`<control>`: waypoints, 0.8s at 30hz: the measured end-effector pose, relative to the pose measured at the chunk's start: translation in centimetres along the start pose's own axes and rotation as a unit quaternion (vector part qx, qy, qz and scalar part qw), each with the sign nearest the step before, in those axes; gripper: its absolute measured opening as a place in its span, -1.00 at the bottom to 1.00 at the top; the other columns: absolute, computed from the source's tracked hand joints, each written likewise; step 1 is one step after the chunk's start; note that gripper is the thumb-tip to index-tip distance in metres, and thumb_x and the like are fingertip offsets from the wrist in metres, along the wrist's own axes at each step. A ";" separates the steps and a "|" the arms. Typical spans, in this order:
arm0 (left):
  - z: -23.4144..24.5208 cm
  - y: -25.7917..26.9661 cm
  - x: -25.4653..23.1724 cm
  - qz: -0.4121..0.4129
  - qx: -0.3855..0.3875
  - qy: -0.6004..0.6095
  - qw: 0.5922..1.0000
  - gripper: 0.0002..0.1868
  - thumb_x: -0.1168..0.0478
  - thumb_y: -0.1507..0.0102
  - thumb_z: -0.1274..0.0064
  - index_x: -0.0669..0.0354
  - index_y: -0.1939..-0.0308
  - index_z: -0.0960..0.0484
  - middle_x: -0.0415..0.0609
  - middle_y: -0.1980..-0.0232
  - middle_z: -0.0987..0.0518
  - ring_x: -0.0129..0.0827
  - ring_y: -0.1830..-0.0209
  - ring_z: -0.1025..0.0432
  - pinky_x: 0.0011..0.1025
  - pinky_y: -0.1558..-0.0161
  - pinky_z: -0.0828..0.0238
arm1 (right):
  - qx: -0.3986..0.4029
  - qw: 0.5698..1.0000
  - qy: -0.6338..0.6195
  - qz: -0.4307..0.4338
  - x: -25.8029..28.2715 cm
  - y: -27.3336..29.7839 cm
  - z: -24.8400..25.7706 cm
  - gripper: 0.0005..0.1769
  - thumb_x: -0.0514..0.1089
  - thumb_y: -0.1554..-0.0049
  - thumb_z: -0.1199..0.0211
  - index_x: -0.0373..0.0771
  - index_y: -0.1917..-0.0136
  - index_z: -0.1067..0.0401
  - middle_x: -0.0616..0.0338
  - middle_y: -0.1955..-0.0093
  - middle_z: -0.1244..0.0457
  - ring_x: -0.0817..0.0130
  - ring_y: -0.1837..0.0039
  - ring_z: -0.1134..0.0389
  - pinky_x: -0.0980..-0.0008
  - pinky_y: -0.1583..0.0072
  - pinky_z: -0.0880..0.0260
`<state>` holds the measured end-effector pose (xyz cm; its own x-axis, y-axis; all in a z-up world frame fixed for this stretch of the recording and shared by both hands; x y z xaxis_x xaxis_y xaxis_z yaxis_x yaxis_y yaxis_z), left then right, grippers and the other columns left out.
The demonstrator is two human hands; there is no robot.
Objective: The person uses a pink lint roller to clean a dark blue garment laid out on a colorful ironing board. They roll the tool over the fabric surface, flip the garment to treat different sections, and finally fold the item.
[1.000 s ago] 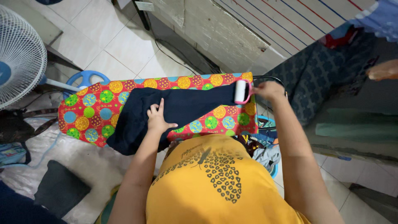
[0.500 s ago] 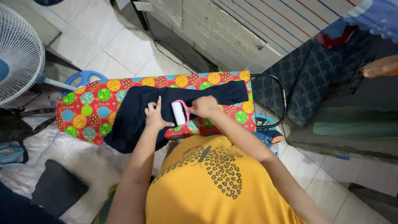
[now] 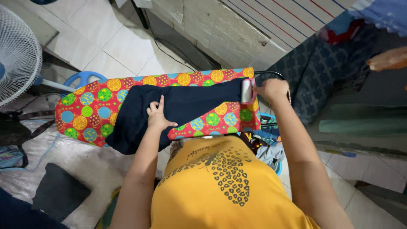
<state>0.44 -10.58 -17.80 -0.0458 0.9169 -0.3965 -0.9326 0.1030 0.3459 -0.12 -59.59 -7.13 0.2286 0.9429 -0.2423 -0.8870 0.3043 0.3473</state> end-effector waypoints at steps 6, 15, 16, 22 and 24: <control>-0.3 -0.3 0.1 0.008 0.004 -0.009 1.000 0.67 -0.08 0.41 -0.66 -0.30 -0.64 0.12 0.03 -0.36 -0.16 0.03 -0.30 -0.15 -0.12 -0.25 -0.36 | -0.010 0.999 -0.040 -0.002 3.1 3.1 3.8 -0.23 0.62 -0.09 -0.10 -0.08 0.11 -0.68 0.02 0.06 -0.44 0.02 -0.01 -0.48 0.05 0.04 -0.43; -0.2 0.0 0.2 -0.007 -0.009 -0.001 1.000 0.63 -0.07 0.41 -0.66 -0.29 -0.63 0.05 0.04 -0.36 -0.19 0.06 -0.28 -0.17 -0.11 -0.26 -0.35 | 0.023 0.957 -0.184 0.223 21.1 3.4 -1.8 -0.30 0.59 -0.06 -0.08 0.01 0.09 -0.63 0.06 0.12 -0.43 0.03 -0.02 -0.47 0.02 -0.04 -0.42; -0.1 0.1 -0.1 -0.008 -0.008 -0.004 1.000 0.64 -0.07 0.41 -0.66 -0.29 -0.63 0.05 0.05 -0.35 -0.19 0.07 -0.27 -0.17 -0.11 -0.27 -0.34 | 0.036 0.957 -0.195 0.210 20.9 2.4 -2.4 -0.30 0.60 -0.03 -0.08 0.02 0.08 -0.63 0.07 0.11 -0.43 0.03 -0.02 -0.47 0.03 -0.03 -0.42; 0.3 0.9 -0.3 -0.001 -0.020 0.018 1.000 0.56 -0.06 0.37 -0.64 -0.26 -0.62 -0.01 0.05 -0.35 -0.20 0.06 -0.29 -0.17 -0.11 -0.26 -0.34 | 0.098 0.987 -0.123 0.025 6.5 -0.4 -3.2 -0.22 0.70 0.03 -0.10 0.12 -0.05 -0.62 0.14 -0.05 -0.44 0.08 -0.15 -0.46 0.10 -0.10 -0.44; -0.2 1.0 0.0 -0.013 -0.038 0.027 0.999 0.50 -0.05 0.33 -0.63 -0.21 -0.61 -0.06 0.05 -0.35 -0.21 0.05 -0.29 -0.18 -0.11 -0.29 -0.32 | 0.080 0.987 -0.136 -0.010 2.0 0.1 -3.4 -0.24 0.66 -0.03 -0.10 0.10 -0.08 -0.65 0.13 -0.06 -0.46 0.12 -0.19 -0.45 0.13 -0.15 -0.42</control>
<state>-0.59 -10.52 -17.61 -0.0383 0.8922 -0.4500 -0.9581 0.0952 0.2702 -1.12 -58.10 -10.65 0.3651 0.9309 -0.0056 -0.8108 0.3209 0.4896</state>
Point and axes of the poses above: each hand's wrist, its own y-axis away from the middle knuckle, its own z-axis out of the back of the hand, x = y × z, the point moved 2 cm from there along -y, towards the middle knuckle
